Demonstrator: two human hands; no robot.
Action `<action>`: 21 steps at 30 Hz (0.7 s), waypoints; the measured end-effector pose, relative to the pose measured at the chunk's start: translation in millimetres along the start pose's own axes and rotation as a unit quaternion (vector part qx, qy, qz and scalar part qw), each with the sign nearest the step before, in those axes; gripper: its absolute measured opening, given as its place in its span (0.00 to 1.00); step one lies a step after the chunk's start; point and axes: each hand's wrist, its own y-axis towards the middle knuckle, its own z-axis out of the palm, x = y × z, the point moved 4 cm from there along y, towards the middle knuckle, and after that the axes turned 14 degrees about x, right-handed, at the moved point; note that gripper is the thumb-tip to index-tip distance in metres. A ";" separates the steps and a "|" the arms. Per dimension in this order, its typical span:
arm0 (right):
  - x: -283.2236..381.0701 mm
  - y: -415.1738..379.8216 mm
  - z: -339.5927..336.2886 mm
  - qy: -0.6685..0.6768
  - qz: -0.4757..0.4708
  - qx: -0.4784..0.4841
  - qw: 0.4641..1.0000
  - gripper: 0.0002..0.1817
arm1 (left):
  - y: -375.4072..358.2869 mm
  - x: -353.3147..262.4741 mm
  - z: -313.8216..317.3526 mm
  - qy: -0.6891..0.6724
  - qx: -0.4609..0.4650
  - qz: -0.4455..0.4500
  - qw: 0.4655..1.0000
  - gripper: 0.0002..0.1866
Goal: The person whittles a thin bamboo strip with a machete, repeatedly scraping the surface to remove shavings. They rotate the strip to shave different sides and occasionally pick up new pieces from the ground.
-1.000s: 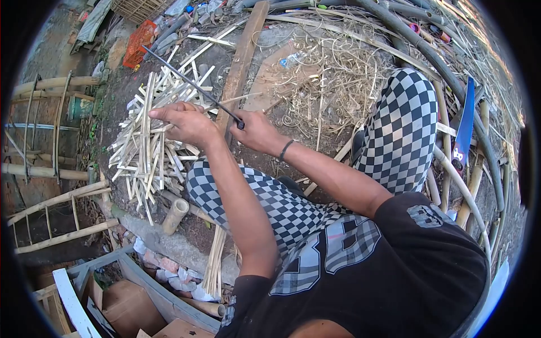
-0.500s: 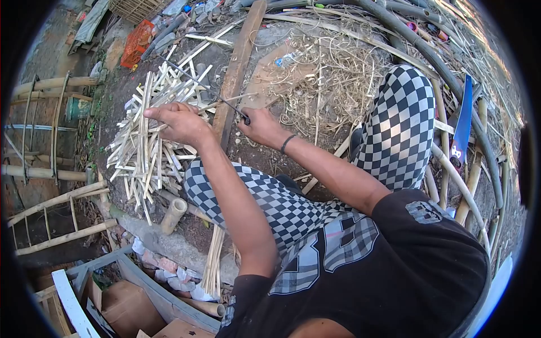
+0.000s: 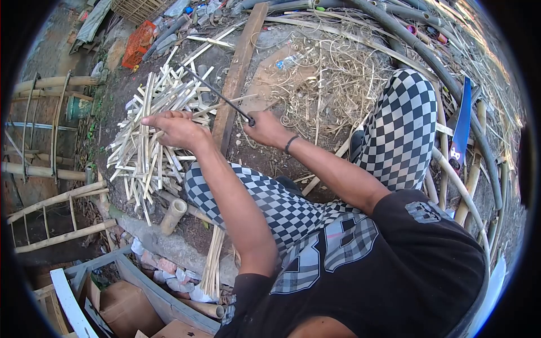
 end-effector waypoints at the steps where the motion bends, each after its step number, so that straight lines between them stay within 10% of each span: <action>1: 14.3 -4.0 -1.0 -0.001 0.000 0.001 1.000 0.19 | 0.1 -0.1 -0.4 -0.002 -0.007 -0.003 1.000 0.44; 7: 18.1 -5.8 12.1 0.048 -0.068 -0.012 0.996 0.17 | -8.0 -5.0 7.0 -0.014 -0.021 0.004 1.000 0.43; 14: -54.2 21.1 14.5 -0.005 0.141 0.013 0.990 0.20 | -5.6 -3.7 -0.2 -0.015 -0.046 0.009 0.999 0.32; 21: -39.8 10.0 16.7 -0.012 0.010 -0.053 0.998 0.20 | 1.3 2.4 -1.3 -0.011 0.005 0.022 1.000 0.32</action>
